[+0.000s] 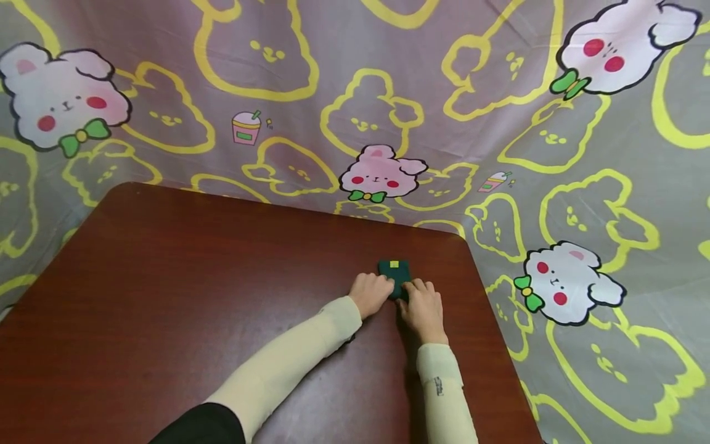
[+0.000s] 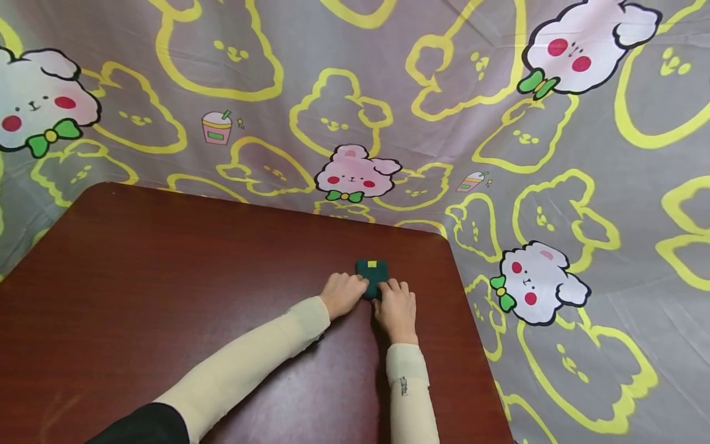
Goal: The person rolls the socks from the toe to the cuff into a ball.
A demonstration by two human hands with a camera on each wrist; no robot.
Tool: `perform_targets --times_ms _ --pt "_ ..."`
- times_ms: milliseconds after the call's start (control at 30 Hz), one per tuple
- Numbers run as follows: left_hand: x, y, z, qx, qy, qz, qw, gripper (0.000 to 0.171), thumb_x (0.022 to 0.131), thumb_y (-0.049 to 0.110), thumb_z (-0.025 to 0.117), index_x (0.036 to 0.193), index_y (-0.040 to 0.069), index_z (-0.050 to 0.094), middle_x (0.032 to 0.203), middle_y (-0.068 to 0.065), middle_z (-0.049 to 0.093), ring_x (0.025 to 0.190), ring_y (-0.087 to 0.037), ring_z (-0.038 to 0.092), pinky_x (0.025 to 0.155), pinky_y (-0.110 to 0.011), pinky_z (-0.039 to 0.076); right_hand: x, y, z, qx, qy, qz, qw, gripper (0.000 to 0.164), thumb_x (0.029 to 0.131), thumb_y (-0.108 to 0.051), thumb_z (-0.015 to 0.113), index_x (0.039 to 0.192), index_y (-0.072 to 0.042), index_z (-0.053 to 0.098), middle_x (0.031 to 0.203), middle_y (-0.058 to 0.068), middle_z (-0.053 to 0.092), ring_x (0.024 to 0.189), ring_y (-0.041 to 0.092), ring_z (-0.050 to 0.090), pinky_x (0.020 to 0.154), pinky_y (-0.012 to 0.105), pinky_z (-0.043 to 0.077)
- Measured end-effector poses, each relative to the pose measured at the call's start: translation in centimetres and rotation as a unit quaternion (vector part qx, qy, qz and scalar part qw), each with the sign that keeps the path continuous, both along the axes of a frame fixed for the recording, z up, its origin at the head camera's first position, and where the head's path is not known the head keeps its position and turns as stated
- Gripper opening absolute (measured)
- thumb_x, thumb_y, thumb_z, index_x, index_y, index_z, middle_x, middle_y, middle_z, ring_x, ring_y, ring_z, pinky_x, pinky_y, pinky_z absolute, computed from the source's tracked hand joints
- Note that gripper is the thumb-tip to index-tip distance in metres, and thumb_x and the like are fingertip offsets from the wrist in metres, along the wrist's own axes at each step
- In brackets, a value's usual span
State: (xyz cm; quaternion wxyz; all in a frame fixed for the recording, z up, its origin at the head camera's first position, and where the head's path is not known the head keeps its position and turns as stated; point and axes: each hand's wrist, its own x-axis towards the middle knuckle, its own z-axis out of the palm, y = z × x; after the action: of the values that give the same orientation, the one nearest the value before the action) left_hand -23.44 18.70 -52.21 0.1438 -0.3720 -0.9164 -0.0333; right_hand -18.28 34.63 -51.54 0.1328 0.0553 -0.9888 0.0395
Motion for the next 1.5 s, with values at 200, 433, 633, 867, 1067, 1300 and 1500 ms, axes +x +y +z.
perform_targets --times_ms 200,433,633,867,1067,1300,1500 --pt "-0.2 0.1 0.2 0.001 -0.044 0.001 0.999 0.007 0.095 0.024 0.071 0.098 0.018 0.073 0.082 -0.003 0.071 0.061 -0.02 0.065 0.045 -0.035 0.05 0.3 -0.3 0.3 -0.016 -0.049 -0.014 0.999 0.03 0.092 -0.019 0.074 0.118 -0.007 0.067 0.117 0.012 0.064 0.108 0.037 0.053 0.081 0.054 0.044" --pt "-0.7 -0.3 1.4 0.029 -0.126 0.021 0.9914 0.015 0.089 0.022 0.074 0.102 0.014 0.07 0.085 -0.007 0.07 0.066 -0.025 0.066 0.052 -0.041 0.052 -0.5 -0.5 1.8 -0.034 -0.086 -0.013 0.996 0.026 0.099 -0.019 0.065 0.123 -0.01 0.063 0.106 0.014 0.067 0.101 0.039 0.059 0.084 0.057 0.044" --pt "-0.7 -0.4 1.8 0.037 -0.204 0.044 0.9774 0.02 0.096 0.023 0.065 0.112 0.011 0.065 0.096 -0.008 0.066 0.076 -0.029 0.067 0.06 -0.044 0.054 -0.9 -0.1 1.9 -0.045 -0.123 -0.026 0.991 0.028 0.105 -0.022 0.055 0.131 -0.012 0.06 0.104 0.022 0.068 0.095 0.045 0.061 0.08 0.059 0.044" --pt "-0.9 -0.4 1.7 0.048 -0.239 0.062 0.9679 0.025 0.102 0.025 0.053 0.122 0.012 0.06 0.1 -0.009 0.064 0.078 -0.029 0.066 0.063 -0.044 0.053 -1.1 0.1 1.4 -0.065 -0.141 -0.037 0.987 0.029 0.107 -0.025 0.049 0.133 -0.015 0.059 0.108 0.021 0.07 0.093 0.046 0.062 0.078 0.058 0.042" --pt "-1.1 -0.1 1.7 0.039 -0.258 0.075 0.9624 0.029 0.104 0.027 0.05 0.127 0.01 0.056 0.101 -0.009 0.065 0.08 -0.027 0.066 0.066 -0.043 0.054 -1.1 0.1 1.5 -0.081 -0.158 -0.041 0.983 0.025 0.108 -0.024 0.048 0.128 -0.016 0.06 0.109 0.017 0.071 0.093 0.045 0.063 0.078 0.055 0.04" --pt "-1.2 0.2 1.6 0.029 -0.279 0.087 0.956 0.03 0.103 0.026 0.053 0.126 0.007 0.053 0.098 -0.01 0.067 0.072 -0.023 0.064 0.061 -0.041 0.052 -1.4 -0.2 2.1 -0.099 -0.193 -0.043 0.975 0.022 0.109 -0.024 0.045 0.122 -0.016 0.061 0.109 0.014 0.07 0.096 0.041 0.064 0.084 0.059 0.039" --pt "-1.3 0.2 1.3 0.03 -0.281 0.09 0.9551 0.029 0.103 0.026 0.054 0.124 0.008 0.052 0.097 -0.01 0.068 0.069 -0.022 0.064 0.06 -0.04 0.052 -1.7 -0.4 2.5 -0.103 -0.212 -0.049 0.971 0.023 0.109 -0.025 0.044 0.12 -0.016 0.062 0.107 0.014 0.069 0.096 0.039 0.063 0.087 0.061 0.042"
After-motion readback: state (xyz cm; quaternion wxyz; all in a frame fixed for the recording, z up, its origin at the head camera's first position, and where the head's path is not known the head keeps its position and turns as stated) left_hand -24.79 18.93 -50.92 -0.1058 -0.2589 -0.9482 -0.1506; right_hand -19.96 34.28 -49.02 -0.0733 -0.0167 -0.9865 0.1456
